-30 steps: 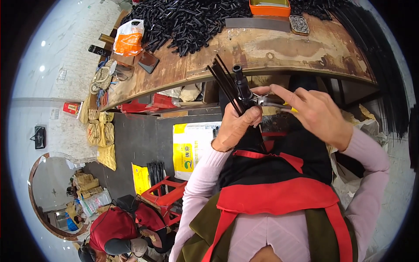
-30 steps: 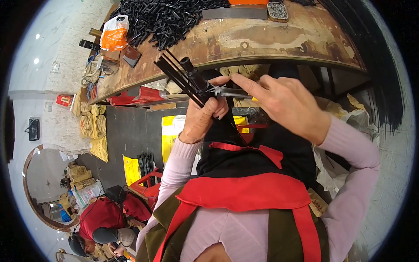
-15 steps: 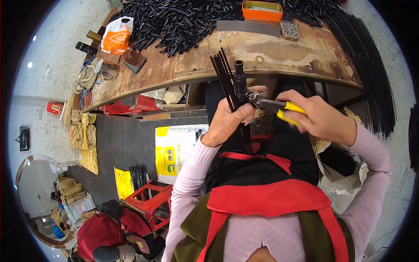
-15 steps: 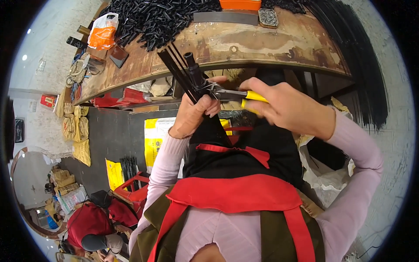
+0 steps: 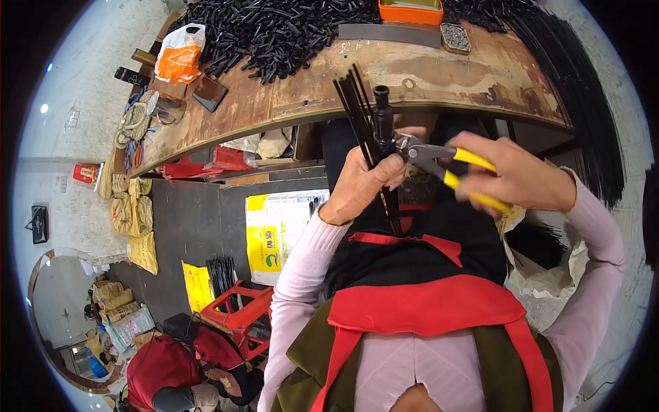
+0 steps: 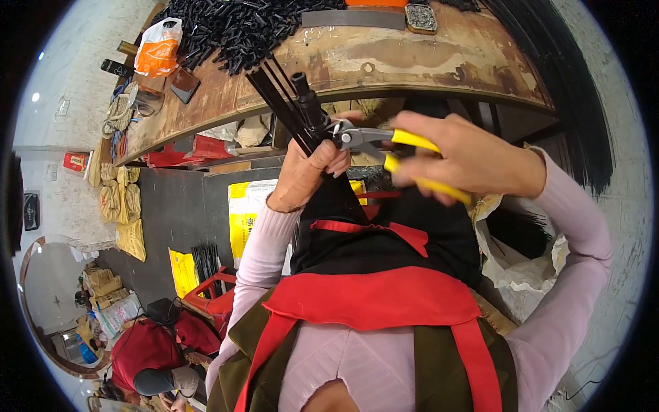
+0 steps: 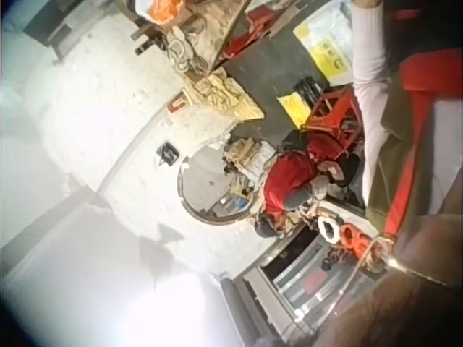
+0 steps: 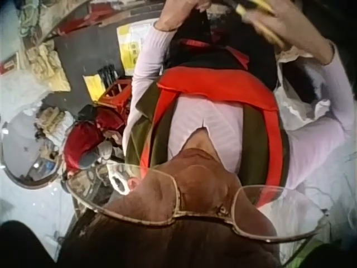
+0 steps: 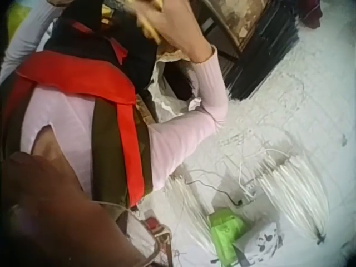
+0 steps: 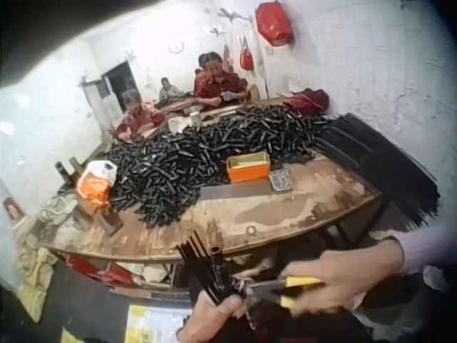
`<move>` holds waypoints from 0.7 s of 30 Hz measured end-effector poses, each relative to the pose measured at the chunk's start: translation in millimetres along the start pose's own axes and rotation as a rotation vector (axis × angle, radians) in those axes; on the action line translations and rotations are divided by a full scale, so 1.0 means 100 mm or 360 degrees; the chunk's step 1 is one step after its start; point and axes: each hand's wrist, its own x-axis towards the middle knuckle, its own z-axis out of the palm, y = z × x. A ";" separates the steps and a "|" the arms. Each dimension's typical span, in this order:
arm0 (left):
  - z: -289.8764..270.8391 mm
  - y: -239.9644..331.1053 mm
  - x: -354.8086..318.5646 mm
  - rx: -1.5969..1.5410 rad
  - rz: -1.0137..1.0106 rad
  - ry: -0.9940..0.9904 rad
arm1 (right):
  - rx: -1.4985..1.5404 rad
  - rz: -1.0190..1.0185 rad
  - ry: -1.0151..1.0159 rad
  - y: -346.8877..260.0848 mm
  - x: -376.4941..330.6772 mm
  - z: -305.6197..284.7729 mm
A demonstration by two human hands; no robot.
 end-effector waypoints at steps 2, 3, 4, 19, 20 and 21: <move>-0.02 -0.01 0.00 -0.0022 -0.0024 -0.0063 | 0.0499 0.0129 -0.0382 0.23 0.08 0.02; -0.02 -0.02 -0.01 -0.0046 -0.0054 -0.0113 | 0.0587 0.0217 -0.0439 0.29 0.11 0.04; 0.00 -0.02 -0.01 -0.0001 -0.0050 -0.0046 | 0.0218 0.0165 -0.0096 0.13 0.05 0.11; -0.06 -0.08 0.01 0.0033 0.0018 -0.0032 | -0.0576 -0.0398 0.0374 0.37 0.10 0.13; -0.04 -0.08 0.00 0.0032 0.0009 -0.0033 | -0.0782 -0.0769 0.0682 0.45 0.16 0.14; -0.01 -0.07 0.00 0.0036 0.0035 0.0011 | -0.1151 -0.0925 0.0994 0.47 0.19 0.16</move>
